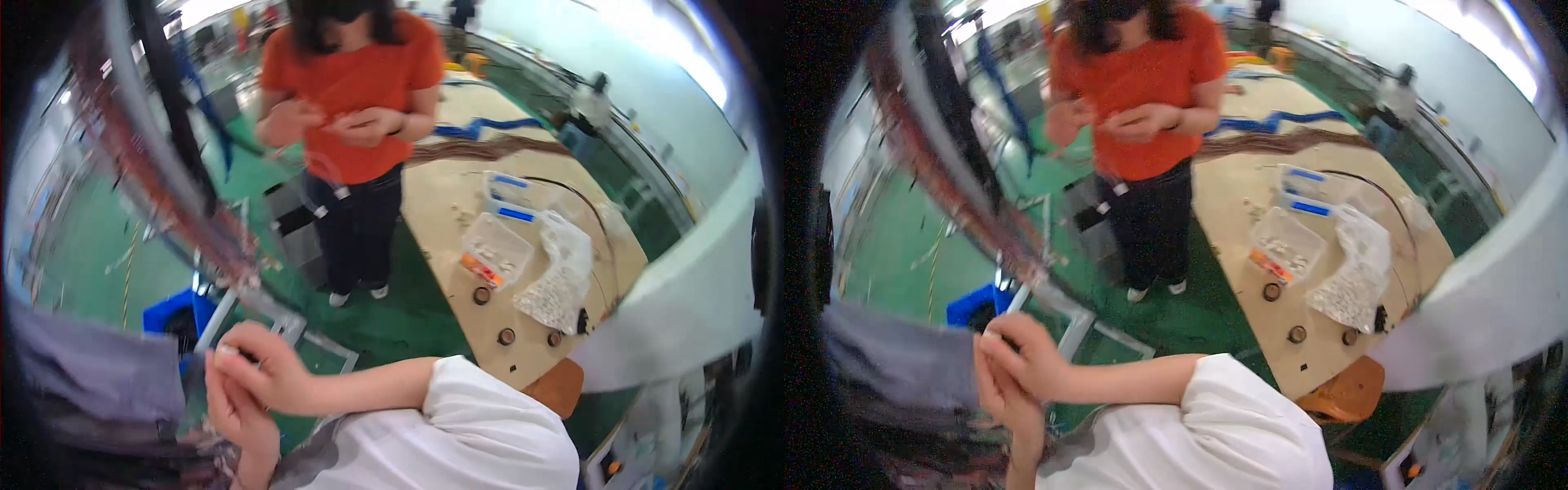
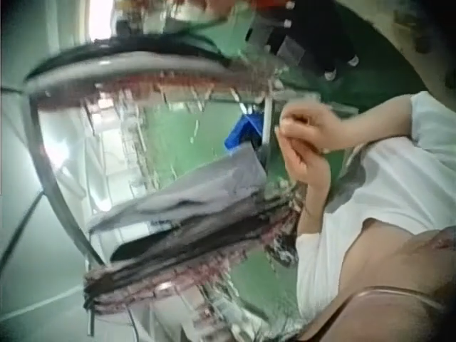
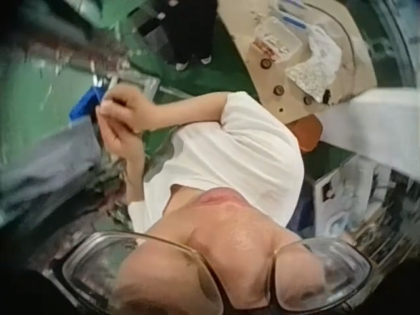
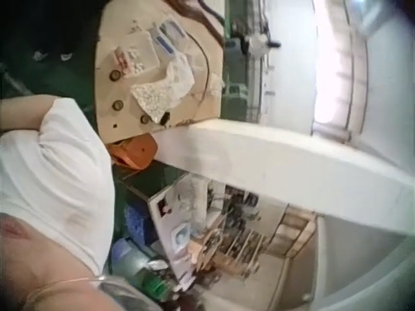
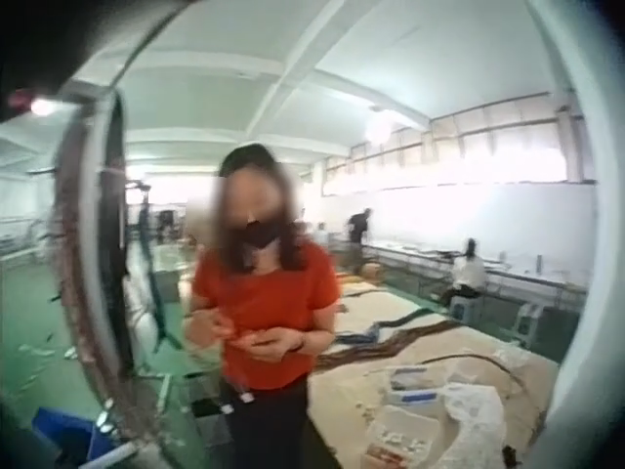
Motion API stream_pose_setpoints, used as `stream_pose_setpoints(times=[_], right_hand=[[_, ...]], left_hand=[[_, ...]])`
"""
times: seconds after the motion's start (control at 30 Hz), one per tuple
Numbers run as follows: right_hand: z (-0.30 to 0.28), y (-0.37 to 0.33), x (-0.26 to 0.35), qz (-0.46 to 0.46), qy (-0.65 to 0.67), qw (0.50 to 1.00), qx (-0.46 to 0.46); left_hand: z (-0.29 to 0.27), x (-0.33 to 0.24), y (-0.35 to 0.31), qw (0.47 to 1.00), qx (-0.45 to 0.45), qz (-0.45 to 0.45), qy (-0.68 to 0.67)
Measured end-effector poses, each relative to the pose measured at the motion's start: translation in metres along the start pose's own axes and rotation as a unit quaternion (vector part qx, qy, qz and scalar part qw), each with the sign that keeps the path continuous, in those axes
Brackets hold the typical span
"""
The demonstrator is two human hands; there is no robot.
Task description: The recorder is wrapping electrical wire bundles with black tape at a wire harness assembly station.
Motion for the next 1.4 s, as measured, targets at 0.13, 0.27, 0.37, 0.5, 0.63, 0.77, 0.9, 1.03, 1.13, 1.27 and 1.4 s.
stream_pose_setpoints(times=[0.13,0.27,0.37,0.5,0.63,0.77,0.9,1.03,1.13,1.27,1.4], right_hand=[[-0.021,0.003,-0.004,0.105,-0.012,0.994,0.012],[-0.039,0.007,-0.018,0.102,0.072,0.991,0.048],[-0.032,-0.001,0.002,0.104,0.017,0.987,0.121],[-0.009,-0.001,0.025,-0.139,-0.148,0.933,0.297],[0.002,-0.002,0.026,-0.199,-0.191,0.907,0.317],[-0.007,-0.009,0.015,-0.138,-0.23,0.917,0.297],[-0.011,-0.011,0.006,-0.049,-0.175,0.947,0.265],[-0.012,-0.008,0.005,-0.045,-0.126,0.953,0.271],[-0.009,-0.006,0.006,-0.042,-0.124,0.96,0.248],[-0.006,-0.005,0.006,-0.003,-0.068,0.977,0.201],[-0.007,-0.004,0.006,-0.013,-0.08,0.975,0.206]], left_hand=[[-0.002,0.017,0.006,0.988,0.055,-0.081,-0.123],[-0.011,0.025,0.004,0.935,0.034,-0.209,-0.286],[-0.004,0.027,0.001,0.894,0.04,-0.277,-0.35],[-0.007,0.022,-0.001,0.898,0.045,-0.293,-0.326],[-0.011,0.019,0.0,0.906,0.065,-0.282,-0.308],[-0.011,0.016,-0.001,0.915,0.076,-0.257,-0.3],[-0.011,0.011,-0.001,0.917,0.081,-0.242,-0.307],[-0.01,0.007,-0.001,0.936,0.088,-0.188,-0.285],[-0.01,0.005,0.0,0.955,0.083,-0.137,-0.249],[-0.011,0.003,0.001,0.962,0.089,-0.12,-0.227],[-0.012,0.003,0.0,0.949,0.097,-0.173,-0.245]])
Point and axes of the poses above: each hand's wrist, its own y-axis towards the middle knuckle, its own z-axis out of the palm, x = y × z, the point moved 5 cm from there along y, towards the middle knuckle, and after that the axes turned 5 degrees about y, right-handed, at the moved point
